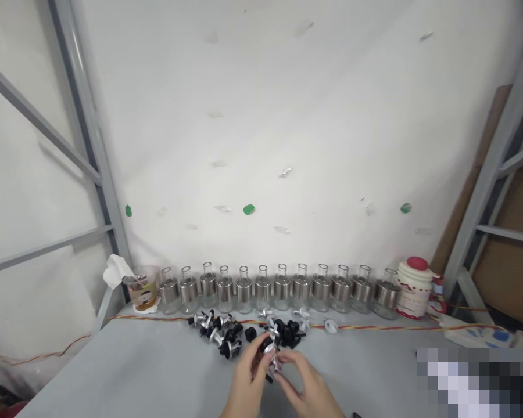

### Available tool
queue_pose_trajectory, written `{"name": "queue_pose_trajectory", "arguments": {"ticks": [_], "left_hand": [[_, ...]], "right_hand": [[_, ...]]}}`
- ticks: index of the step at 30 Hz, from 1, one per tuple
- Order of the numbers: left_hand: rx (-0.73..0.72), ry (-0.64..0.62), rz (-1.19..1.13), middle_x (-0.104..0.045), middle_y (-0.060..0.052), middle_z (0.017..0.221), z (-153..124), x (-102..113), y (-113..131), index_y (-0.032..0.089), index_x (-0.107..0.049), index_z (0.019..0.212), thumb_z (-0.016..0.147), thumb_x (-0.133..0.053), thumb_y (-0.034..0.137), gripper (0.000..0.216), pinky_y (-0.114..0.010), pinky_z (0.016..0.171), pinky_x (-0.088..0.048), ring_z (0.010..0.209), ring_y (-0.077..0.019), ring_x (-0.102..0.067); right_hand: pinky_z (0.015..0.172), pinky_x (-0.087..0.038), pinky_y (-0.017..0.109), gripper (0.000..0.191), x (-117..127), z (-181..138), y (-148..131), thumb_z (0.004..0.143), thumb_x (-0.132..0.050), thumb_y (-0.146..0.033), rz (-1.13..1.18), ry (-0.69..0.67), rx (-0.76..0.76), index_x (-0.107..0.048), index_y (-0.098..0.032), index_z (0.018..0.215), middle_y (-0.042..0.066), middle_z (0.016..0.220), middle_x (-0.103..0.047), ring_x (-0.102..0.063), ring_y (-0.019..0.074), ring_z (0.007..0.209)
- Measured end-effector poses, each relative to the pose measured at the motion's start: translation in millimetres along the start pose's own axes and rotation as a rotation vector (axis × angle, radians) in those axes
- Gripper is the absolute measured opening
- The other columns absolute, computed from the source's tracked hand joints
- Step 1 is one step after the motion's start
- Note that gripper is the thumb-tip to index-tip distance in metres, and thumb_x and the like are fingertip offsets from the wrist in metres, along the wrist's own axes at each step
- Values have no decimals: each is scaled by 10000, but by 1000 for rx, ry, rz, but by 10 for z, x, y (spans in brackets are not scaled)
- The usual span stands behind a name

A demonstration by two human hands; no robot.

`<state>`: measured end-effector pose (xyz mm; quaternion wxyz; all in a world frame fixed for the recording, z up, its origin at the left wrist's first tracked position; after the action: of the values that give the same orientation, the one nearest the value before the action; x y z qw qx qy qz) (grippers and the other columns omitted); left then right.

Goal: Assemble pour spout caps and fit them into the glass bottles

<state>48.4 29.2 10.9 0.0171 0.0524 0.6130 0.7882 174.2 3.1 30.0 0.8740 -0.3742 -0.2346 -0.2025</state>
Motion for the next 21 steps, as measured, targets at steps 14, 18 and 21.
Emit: {"name": "queue_pose_trajectory", "arguments": {"ticks": [14, 18, 21], "left_hand": [[-67, -13, 14, -643, -69, 962, 3, 11, 54, 182, -591, 993, 771, -545, 348, 281, -273, 797, -458, 863, -188, -592], [-101, -44, 72, -622, -69, 1045, -7, -11, 27, 209, -580, 1059, 787, -521, 319, 299, -282, 836, -448, 919, -189, -579], [-120, -80, 117, -598, -69, 1100, -24, -47, 37, 230, -567, 1097, 798, -501, 311, 317, -286, 854, -444, 975, -192, -559]], "right_hand": [[727, -472, 246, 108, -78, 24, -109, 790, -450, -140, 30, -102, 25, -458, -215, 867, 32, 839, -604, -591, 149, 799], [694, -464, 248, 91, -106, 19, -62, 775, -448, -133, 26, -137, -2, -425, -216, 806, 23, 793, -574, -568, 145, 743], [644, -454, 244, 90, -132, 4, -67, 768, -420, -128, 4, -157, 27, -409, -217, 753, 18, 738, -547, -542, 145, 682]]}}
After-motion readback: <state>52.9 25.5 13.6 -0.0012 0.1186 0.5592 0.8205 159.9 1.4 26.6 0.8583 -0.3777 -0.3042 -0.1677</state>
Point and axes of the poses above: each hand's wrist, its own z-axis towards the middle knuckle, its own x-axis out of the back of the hand, y = z × x, the point moved 7 cm from there along z, towards the middle knuckle
